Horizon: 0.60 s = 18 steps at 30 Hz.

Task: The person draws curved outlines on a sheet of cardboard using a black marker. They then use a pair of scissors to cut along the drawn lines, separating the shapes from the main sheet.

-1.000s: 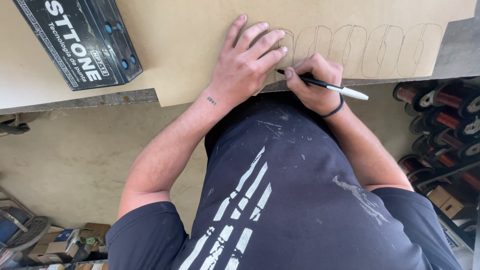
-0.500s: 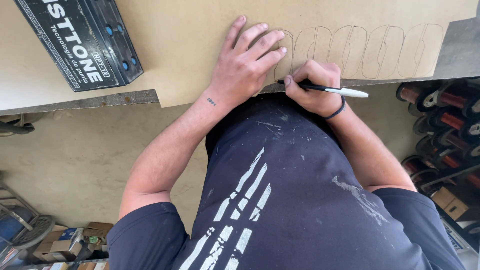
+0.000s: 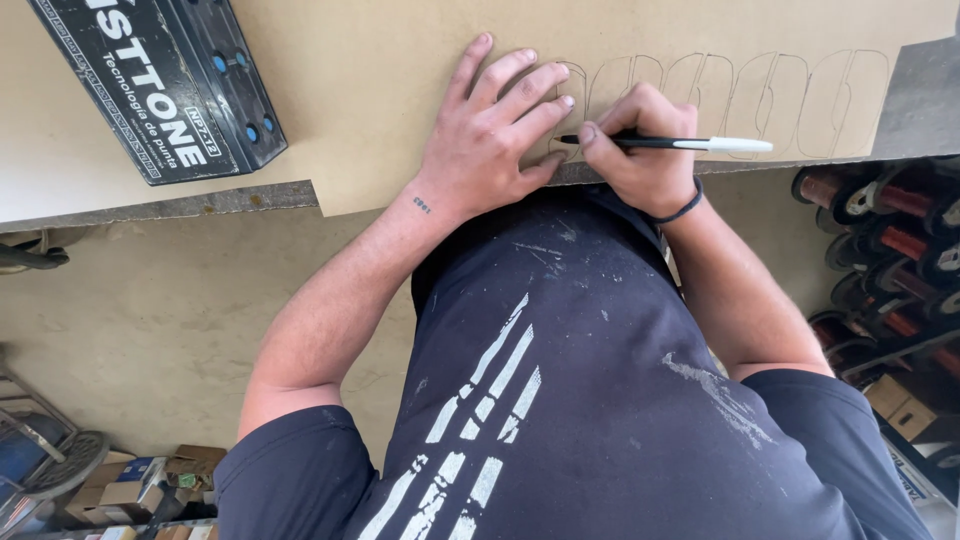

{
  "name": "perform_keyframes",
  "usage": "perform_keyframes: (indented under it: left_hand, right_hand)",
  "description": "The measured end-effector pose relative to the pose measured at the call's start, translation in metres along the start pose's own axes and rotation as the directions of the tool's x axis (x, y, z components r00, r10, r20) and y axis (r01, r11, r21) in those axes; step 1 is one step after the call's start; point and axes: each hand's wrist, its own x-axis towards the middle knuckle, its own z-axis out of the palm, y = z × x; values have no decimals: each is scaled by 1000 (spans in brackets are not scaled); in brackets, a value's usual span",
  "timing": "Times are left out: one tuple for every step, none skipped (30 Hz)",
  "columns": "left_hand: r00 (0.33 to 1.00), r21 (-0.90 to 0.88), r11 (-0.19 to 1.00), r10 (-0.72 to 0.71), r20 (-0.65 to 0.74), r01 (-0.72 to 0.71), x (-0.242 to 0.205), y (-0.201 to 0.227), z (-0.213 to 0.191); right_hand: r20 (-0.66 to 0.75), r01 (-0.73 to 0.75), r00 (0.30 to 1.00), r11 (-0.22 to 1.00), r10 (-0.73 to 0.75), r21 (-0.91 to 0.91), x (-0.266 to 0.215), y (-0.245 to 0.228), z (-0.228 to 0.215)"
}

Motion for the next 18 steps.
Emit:
perform_keyframes:
  left_hand:
    - [1000, -8, 1000, -1, -16, 1, 0, 0, 1]
    - [1000, -17, 1000, -1, -31, 1, 0, 1, 1]
    - [999, -16, 1000, -7, -31, 6, 1, 0, 1]
    - [1000, -15, 1000, -9, -24, 8, 1, 0, 0]
    - [1000, -17, 1000, -8, -17, 8, 1, 0, 0]
    - [1000, -19, 1000, -11, -17, 11, 0, 1, 0]
    - [1000, -19, 1000, -14, -22, 13, 1, 1, 0]
    - [1000, -20, 1000, -16, -27, 15, 2, 1, -1]
    - [1000, -19, 1000, -15, -26, 14, 2, 1, -1]
    - [1000, -12, 1000, -15, -28, 15, 2, 2, -1]
    - [999, -7, 1000, -15, -29, 15, 2, 2, -1]
    - [999, -9, 1000, -14, -29, 13, 3, 2, -1]
    - [999, -7, 1000, -14, -32, 14, 3, 2, -1]
    - [999, -5, 1000, -15, -34, 15, 3, 2, -1]
    - [999, -4, 1000, -16, -34, 16, 3, 2, -1]
    - [999, -10, 1000, -18, -30, 17, 3, 1, -1]
    - [999, -17, 1000, -18, -26, 18, 2, 1, -1]
    - [1000, -17, 1000, -19, -25, 18, 2, 1, -1]
  right_hand:
    - [34, 9, 999, 1000, -8, -26, 1, -1, 2]
    - [69, 18, 998, 999, -14, -51, 2, -1, 4]
    - [73, 18, 997, 999, -14, -49, 2, 1, 3]
    - [81, 30, 996, 997, -24, -73, 2, 2, 4]
    - [86, 40, 996, 994, -32, -99, 0, 3, 3]
    - [89, 39, 996, 994, -30, -99, -1, 4, 3]
    - [102, 46, 994, 992, -34, -118, -1, 4, 3]
    - [115, 53, 993, 989, -38, -136, -1, 5, 2]
    - [114, 54, 993, 989, -38, -135, -1, 3, 3]
    - [117, 56, 992, 992, -43, -110, 0, 1, 3]
    - [120, 56, 992, 995, -45, -87, 0, 0, 3]
    - [118, 54, 992, 995, -44, -88, 0, 1, 2]
    - [116, 57, 992, 994, -45, -97, 0, 2, 3]
    - [115, 59, 992, 993, -47, -106, -1, 3, 3]
    - [115, 60, 992, 993, -47, -105, -1, 4, 4]
    - [108, 64, 993, 991, -52, -117, -1, 5, 4]
    - [99, 68, 994, 989, -55, -129, -1, 6, 4]
    - [99, 67, 994, 990, -55, -128, -2, 6, 5]
